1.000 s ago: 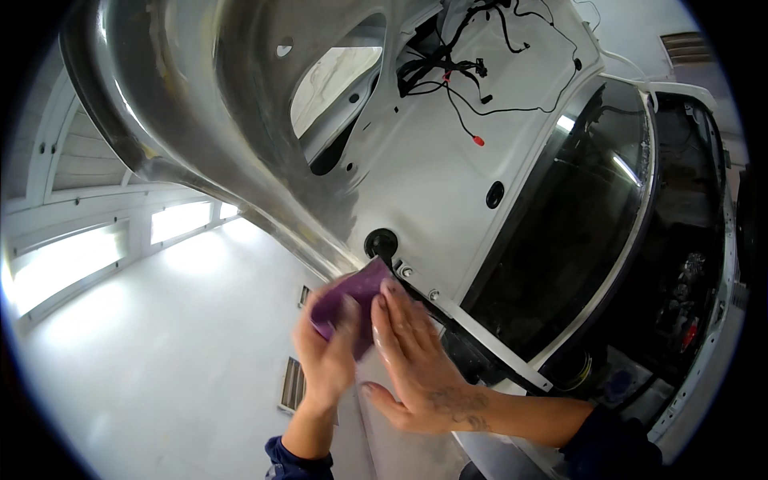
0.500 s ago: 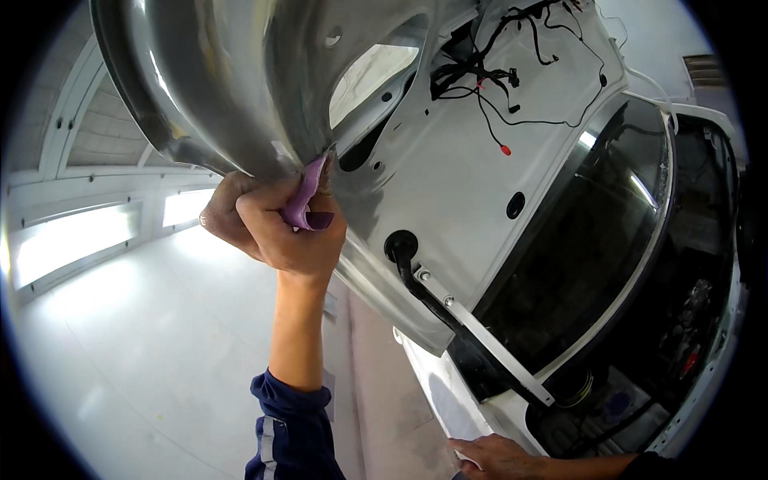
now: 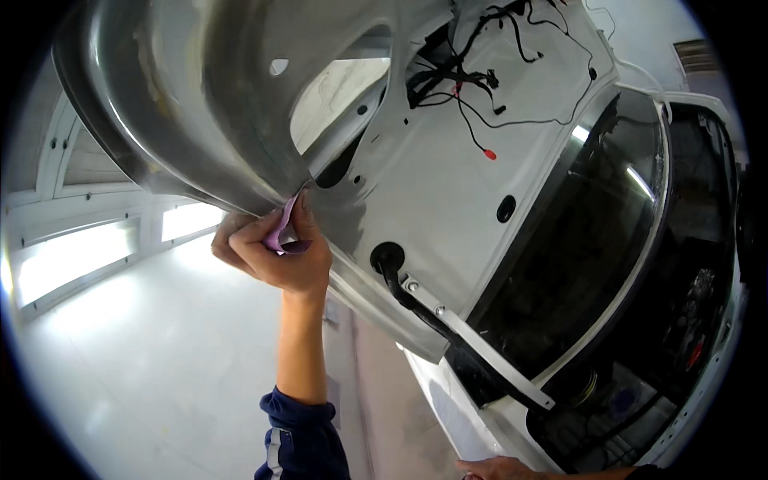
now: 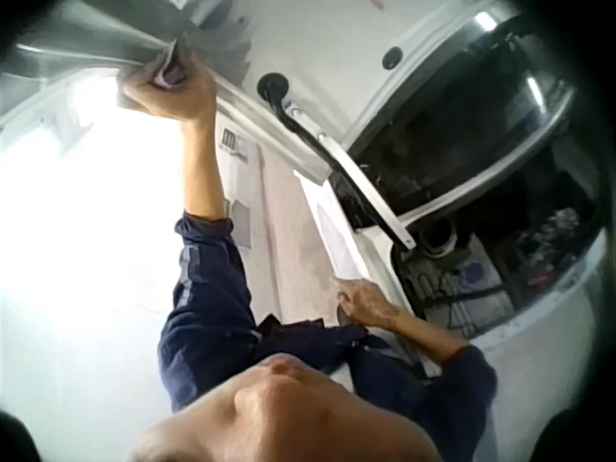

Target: The person sands the inner surface of a white car hood using a purple sanding block. They move the block across various sections of the hood's underside, including curved edges and flat areas, to smooth the surface.

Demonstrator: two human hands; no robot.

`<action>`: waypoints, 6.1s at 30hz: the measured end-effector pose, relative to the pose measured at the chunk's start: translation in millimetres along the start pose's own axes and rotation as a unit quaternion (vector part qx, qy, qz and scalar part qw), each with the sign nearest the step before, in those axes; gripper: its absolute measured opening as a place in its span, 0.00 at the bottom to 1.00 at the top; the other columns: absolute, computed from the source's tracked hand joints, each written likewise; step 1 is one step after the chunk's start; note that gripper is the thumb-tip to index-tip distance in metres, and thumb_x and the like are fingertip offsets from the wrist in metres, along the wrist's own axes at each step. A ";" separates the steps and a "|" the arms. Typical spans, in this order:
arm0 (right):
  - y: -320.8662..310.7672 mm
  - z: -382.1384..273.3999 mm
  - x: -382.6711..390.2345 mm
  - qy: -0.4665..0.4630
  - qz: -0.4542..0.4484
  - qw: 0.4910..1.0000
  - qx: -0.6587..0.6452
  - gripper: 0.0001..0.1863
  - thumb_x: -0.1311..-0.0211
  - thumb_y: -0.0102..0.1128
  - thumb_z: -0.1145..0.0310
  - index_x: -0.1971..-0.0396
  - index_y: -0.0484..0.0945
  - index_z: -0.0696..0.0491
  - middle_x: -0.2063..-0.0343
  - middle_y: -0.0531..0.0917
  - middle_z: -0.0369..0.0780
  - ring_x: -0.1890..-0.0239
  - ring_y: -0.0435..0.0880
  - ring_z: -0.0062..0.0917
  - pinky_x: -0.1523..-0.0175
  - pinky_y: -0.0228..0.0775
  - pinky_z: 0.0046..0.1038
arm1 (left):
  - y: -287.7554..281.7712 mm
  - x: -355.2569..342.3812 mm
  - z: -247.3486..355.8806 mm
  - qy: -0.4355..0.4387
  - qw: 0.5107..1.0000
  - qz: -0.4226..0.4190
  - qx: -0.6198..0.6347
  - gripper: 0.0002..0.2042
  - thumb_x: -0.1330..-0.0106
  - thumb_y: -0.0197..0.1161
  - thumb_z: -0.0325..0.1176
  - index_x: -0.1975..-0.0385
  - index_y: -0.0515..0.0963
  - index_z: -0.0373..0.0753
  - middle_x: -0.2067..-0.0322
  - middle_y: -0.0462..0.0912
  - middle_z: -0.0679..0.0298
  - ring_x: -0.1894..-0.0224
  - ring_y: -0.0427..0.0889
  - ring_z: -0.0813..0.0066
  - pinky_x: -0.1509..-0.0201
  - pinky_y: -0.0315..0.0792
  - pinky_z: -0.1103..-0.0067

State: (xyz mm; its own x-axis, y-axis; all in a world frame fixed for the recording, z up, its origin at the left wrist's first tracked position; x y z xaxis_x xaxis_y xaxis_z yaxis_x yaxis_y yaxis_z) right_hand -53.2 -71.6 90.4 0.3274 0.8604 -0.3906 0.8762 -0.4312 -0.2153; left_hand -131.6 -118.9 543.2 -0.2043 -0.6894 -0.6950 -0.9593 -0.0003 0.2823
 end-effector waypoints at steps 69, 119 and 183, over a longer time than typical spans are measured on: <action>21.7 21.1 38.8 -0.142 -0.027 0.989 -0.021 0.33 0.44 0.62 0.63 0.38 0.74 0.63 0.74 0.83 0.51 0.70 0.85 0.46 0.62 0.77 0.42 | 5.3 -62.1 72.2 0.179 0.968 0.109 -0.138 0.15 0.35 0.71 0.24 0.64 0.66 0.37 0.59 0.65 0.57 0.55 0.69 0.64 0.52 0.64 0.72; -156.7 -148.7 -37.8 -0.196 0.358 0.908 -0.098 0.37 0.38 0.64 0.70 0.30 0.62 0.63 0.38 0.71 0.53 0.40 0.72 0.49 0.35 0.63 0.43 | -88.6 192.9 118.1 -0.736 0.389 -0.392 0.392 0.10 0.27 0.65 0.28 0.52 0.74 0.34 0.55 0.82 0.61 0.56 0.80 0.79 0.49 0.76 0.80; -262.4 -313.2 -146.9 -0.272 0.597 0.640 -0.400 0.23 0.49 0.53 0.99 0.58 0.86 0.61 0.60 0.88 0.45 0.62 0.86 0.28 0.62 0.81 0.25 | 41.2 -169.9 -95.0 -0.535 0.649 -0.398 0.367 0.31 0.24 0.47 0.55 0.31 0.63 0.38 0.37 0.69 0.54 0.35 0.72 0.54 0.31 0.72 0.59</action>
State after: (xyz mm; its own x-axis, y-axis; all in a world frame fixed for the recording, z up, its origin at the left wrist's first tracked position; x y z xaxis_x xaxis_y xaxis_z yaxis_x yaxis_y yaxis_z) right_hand -220.4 0.3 484.6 0.9517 -0.2676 -0.1505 0.0890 -0.2288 0.9694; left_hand -117.9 -70.5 735.8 0.7706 0.2149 -0.6000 -0.5983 0.5683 -0.5649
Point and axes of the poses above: each hand's wrist, its own x-axis away from the middle knuckle, its own y-axis out of the palm, z = x × y, the point moved 10 cm from there along -x, towards the middle knuckle
